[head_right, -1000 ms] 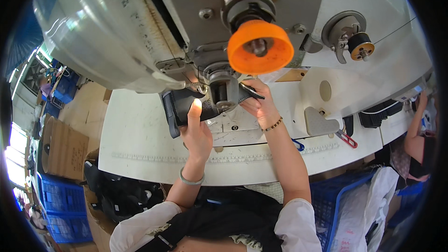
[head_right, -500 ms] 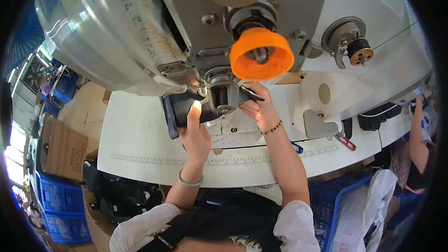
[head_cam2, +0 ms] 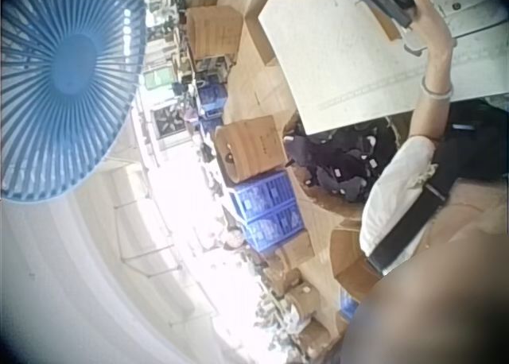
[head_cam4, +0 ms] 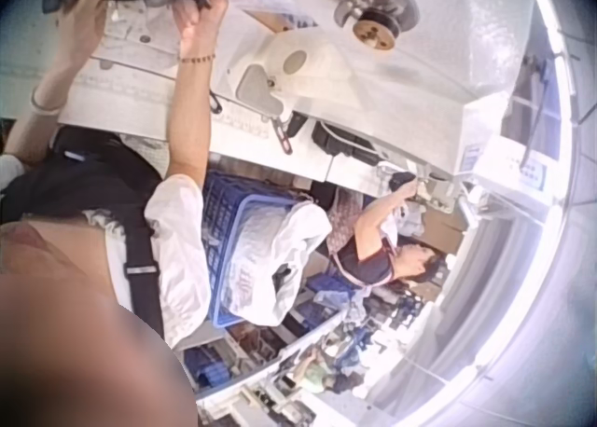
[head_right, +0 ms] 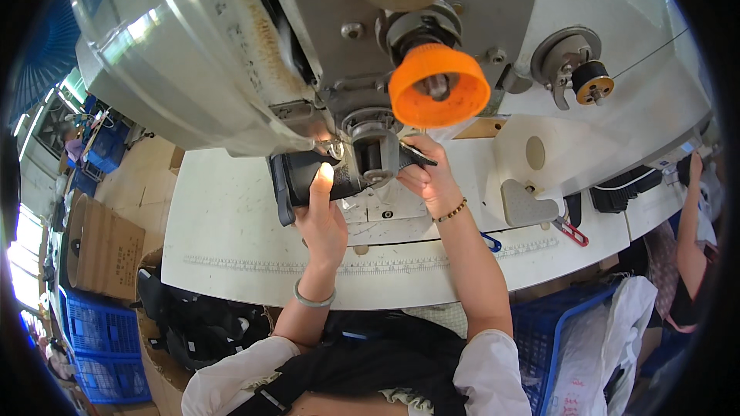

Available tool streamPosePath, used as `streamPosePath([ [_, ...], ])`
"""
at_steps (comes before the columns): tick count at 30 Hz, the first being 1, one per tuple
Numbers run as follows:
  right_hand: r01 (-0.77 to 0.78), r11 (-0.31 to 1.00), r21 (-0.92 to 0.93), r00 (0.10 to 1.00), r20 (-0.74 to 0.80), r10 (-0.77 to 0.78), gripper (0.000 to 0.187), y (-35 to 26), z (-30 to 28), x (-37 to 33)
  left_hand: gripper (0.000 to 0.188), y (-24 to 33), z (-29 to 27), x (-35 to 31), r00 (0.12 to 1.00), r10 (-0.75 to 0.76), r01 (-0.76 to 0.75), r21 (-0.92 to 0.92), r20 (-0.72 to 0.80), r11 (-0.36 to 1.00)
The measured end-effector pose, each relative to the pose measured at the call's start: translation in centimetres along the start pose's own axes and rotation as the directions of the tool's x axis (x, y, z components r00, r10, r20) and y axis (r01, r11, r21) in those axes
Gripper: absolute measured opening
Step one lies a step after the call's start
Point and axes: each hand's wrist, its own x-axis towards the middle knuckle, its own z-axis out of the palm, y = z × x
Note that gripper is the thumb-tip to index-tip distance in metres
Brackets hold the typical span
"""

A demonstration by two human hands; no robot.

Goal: Operating an industrial sewing machine to assemble black fabric components for shoes, trimming excess material with scissors.

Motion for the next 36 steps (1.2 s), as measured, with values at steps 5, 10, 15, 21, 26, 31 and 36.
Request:
streamPosePath([
  [5,0.007,1.0,-0.029,0.996,0.092,-0.004,0.038,-0.2,-0.3,0.3,0.033,-1.4,-1.4,0.3,0.885,0.396,-0.464,0.511,0.243,0.724],
  [10,0.003,0.997,-0.073,0.985,0.173,0.01,0.039,-0.2,-0.1,0.2,0.04,-1.8,-2.6,0.5,0.867,0.359,-0.499,0.601,0.346,0.624],
  [15,-0.014,1.0,-0.022,0.998,0.056,0.016,0.038,-0.1,-1.5,0.1,0.017,0.1,-0.3,0.3,0.995,-0.085,0.082,0.04,0.058,0.996],
  [21,-0.006,0.995,-0.098,0.978,0.207,0.027,0.033,-0.3,-1.0,0.3,0.011,-0.2,-1.1,0.5,0.995,0.037,-0.057,0.224,0.092,0.973],
  [26,-0.041,0.999,0.02,0.982,0.185,0.037,0.032,-0.2,-3.8,0.5,0.008,0.9,0.6,0.7,0.99,-0.141,0.141,-0.029,-0.005,0.99],
  [31,0.006,1.0,-0.013,0.964,0.267,-0.002,0.029,-0.7,-1.3,0.3,0.007,1.1,0.7,1.0,0.986,-0.164,0.164,-0.017,-0.025,0.986],
  [36,0.035,0.999,-0.026,0.997,0.071,-0.033,0.024,-0.8,0.3,-0.1,0.007,1.6,1.3,1.0,0.985,-0.147,0.147,-0.01,-0.095,0.989],
])
